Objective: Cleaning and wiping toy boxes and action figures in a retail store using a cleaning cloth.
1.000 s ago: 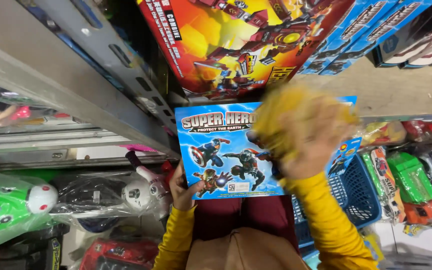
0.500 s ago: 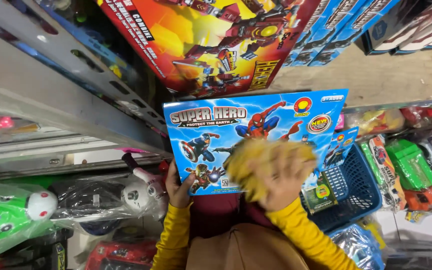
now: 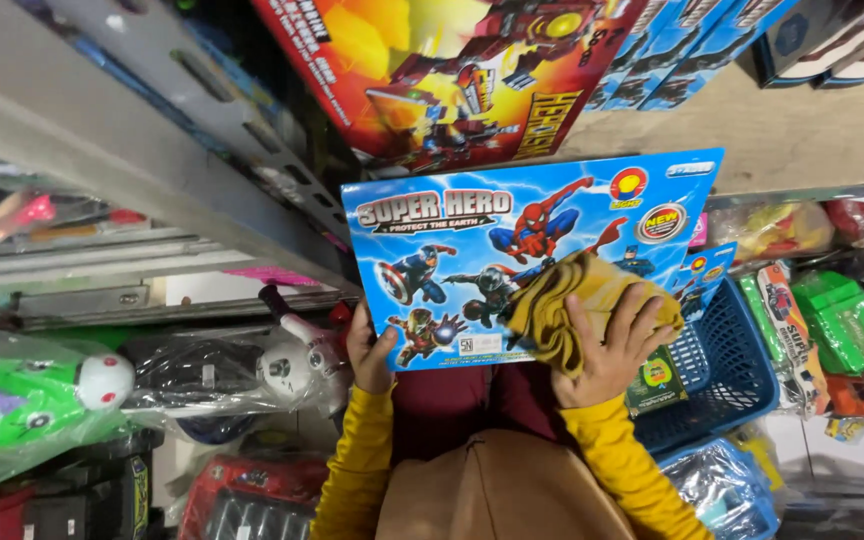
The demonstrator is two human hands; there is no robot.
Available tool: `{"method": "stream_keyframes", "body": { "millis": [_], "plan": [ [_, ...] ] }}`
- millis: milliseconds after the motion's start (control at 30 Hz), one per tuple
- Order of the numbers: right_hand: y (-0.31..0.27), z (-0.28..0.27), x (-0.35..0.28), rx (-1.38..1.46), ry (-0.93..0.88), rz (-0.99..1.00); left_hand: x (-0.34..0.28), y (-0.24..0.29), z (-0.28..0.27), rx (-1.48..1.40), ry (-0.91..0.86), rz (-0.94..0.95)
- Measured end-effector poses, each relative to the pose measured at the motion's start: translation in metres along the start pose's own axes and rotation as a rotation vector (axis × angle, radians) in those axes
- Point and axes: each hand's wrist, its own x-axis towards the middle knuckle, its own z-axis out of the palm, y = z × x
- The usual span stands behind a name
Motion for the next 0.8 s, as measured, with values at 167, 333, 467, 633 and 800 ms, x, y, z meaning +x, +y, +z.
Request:
{"method": "stream_keyframes", "body": {
  "millis": [167, 333, 467, 633, 800],
  "plan": [
    [-0.05, 0.013, 0.005, -0.025, -0.079, -0.209, -0.008, -0.026, -0.015, -0.106, 0.016, 0.003],
    [-0.084, 0.015, 0.03, -0.023, -0.166, -0.283, -0.008, -0.016, -0.012, -0.373, -0.026, -0.047],
    [-0.096, 0.025, 0.042, 0.02, -0.185, -0.382, -0.026, -0.124, -0.104, -0.56, 0.099, -0.183],
    [-0.105, 0.003, 0.089, 0.034, -0.091, -0.244, -0.013, -0.013, -0.008, -0.388, 0.008, -0.032],
    [-0.094, 0.018, 0.083, -0.033, -0.167, -0.535, -0.024, -0.034, -0.024, -0.597, 0.162, -0.047]
  ]
}}
